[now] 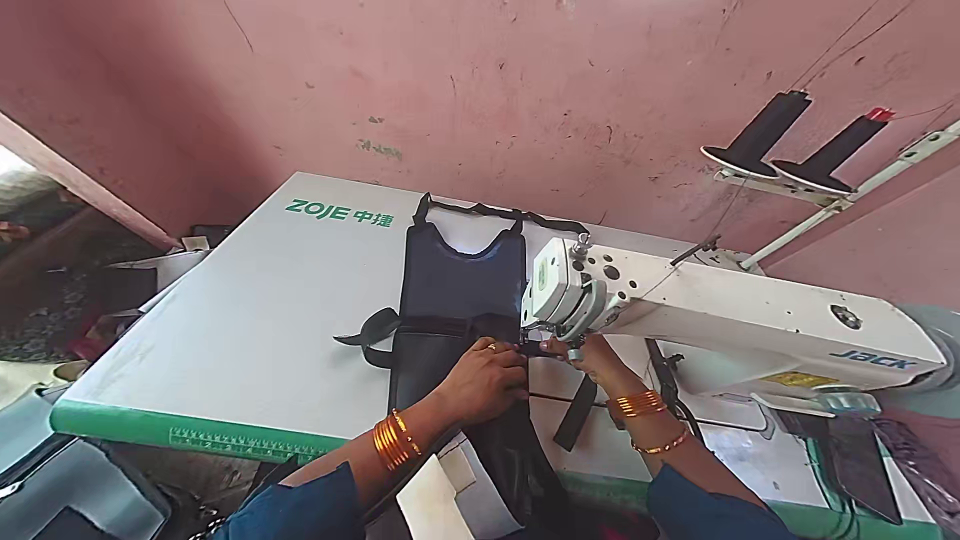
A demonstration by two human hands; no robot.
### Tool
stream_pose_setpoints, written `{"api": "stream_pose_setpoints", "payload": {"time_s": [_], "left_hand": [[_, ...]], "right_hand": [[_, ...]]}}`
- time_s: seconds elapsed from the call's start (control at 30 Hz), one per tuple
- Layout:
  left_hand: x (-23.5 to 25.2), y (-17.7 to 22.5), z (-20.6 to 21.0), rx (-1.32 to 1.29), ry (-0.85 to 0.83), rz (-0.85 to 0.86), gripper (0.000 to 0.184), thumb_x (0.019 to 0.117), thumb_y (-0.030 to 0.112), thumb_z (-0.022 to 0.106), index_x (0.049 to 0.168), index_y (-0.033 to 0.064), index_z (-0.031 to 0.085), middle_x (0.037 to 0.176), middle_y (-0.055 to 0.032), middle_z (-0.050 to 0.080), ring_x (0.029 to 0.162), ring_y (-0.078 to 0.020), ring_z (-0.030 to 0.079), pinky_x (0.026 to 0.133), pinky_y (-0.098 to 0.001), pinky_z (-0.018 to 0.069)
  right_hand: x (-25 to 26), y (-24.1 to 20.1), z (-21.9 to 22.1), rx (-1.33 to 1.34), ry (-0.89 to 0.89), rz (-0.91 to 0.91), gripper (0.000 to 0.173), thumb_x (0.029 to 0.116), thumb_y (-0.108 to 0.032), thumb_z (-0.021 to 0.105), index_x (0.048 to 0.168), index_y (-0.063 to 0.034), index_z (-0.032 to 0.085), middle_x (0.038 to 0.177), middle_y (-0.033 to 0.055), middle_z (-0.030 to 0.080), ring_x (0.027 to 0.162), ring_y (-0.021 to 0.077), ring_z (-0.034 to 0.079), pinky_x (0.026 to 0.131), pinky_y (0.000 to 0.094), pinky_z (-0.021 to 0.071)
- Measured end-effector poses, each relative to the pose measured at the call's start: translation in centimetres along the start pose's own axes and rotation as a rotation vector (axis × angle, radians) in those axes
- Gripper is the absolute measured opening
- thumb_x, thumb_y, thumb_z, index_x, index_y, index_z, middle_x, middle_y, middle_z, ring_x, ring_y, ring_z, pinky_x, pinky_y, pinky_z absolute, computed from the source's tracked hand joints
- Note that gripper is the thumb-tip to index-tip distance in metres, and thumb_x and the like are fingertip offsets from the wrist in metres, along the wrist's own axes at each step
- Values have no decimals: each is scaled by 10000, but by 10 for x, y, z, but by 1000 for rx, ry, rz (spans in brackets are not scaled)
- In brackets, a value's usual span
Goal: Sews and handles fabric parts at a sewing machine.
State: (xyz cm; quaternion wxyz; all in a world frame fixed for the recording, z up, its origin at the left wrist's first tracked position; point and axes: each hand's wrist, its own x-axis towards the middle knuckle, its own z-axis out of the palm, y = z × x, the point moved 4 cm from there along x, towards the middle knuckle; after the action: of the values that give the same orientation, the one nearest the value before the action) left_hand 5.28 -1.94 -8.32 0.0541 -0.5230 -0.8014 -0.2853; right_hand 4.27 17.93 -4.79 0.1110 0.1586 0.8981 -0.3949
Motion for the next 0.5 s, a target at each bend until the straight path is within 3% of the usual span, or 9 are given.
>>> {"api": "stream_pose_setpoints", "payload": {"time_s": [0.07,0.13,0.2,0.23,0.3,0.33,0.4,0.47,0.5], "left_hand": [[8,-11,-3,8,-14,12,306,997,380,613,993,112,761,1195,-65,730,1240,-270,625,1038,-512,454],[17,-20,-6,25,-17,-8,311,982,409,634,1007,132,773,1072,-93,709,1134,-300,635,1003,-512,465],[23,-26,-7,48,-32,-33,324,980,430,630,1018,144,777,962,-105,682,1040,-310,638,974,-509,453],[24,-29,-7,43,-39,-42,325,974,433,637,1016,144,780,922,-102,678,1010,-308,639,969,-503,447],[27,-32,-6,39,-33,-46,332,975,445,634,1003,146,778,884,-87,681,988,-293,639,977,-487,442],[28,-33,-6,34,-32,-44,337,976,447,633,995,143,777,877,-84,684,987,-292,641,982,-484,440],[29,-34,-7,29,-38,-40,344,982,446,625,998,137,776,875,-82,691,994,-289,644,999,-481,433],[28,-34,-7,43,-32,-27,347,985,445,617,1012,139,780,867,-79,701,987,-287,656,1003,-483,440],[27,-33,-6,45,-31,-22,349,986,444,615,1014,137,779,859,-80,704,976,-288,663,1002,-486,440]], "right_hand": [[-1,-6,-4,-172,64,-100,466,896,-180,783,1268,56,632,1224,191,666,1136,213,623,1026,358,470],[-13,-12,-11,-316,205,-253,508,888,-199,764,1273,106,635,1319,295,624,1318,379,551,1150,494,372],[-37,-8,-18,-273,417,-447,384,866,-146,755,1152,103,700,1205,303,673,1222,410,614,1087,534,438],[-53,-1,-25,-222,567,-592,289,851,-160,751,1048,52,750,1088,237,727,1098,338,690,992,477,527],[-87,25,-46,-176,803,-763,246,918,-228,699,984,1,762,1019,150,739,1008,197,708,909,314,582],[-106,42,-59,-219,924,-757,260,947,-215,661,964,31,745,1009,176,727,999,214,702,894,301,579],[-134,76,-84,-431,1132,-563,308,982,-164,587,1013,113,718,1061,288,707,1040,379,694,936,421,554],[-139,108,-103,-583,1103,-253,363,1029,-117,501,1188,169,657,1258,374,631,1236,545,588,1091,616,421],[-138,120,-108,-617,1064,-155,351,1037,-78,470,1213,171,644,1302,377,608,1284,559,547,1128,659,355]]}}
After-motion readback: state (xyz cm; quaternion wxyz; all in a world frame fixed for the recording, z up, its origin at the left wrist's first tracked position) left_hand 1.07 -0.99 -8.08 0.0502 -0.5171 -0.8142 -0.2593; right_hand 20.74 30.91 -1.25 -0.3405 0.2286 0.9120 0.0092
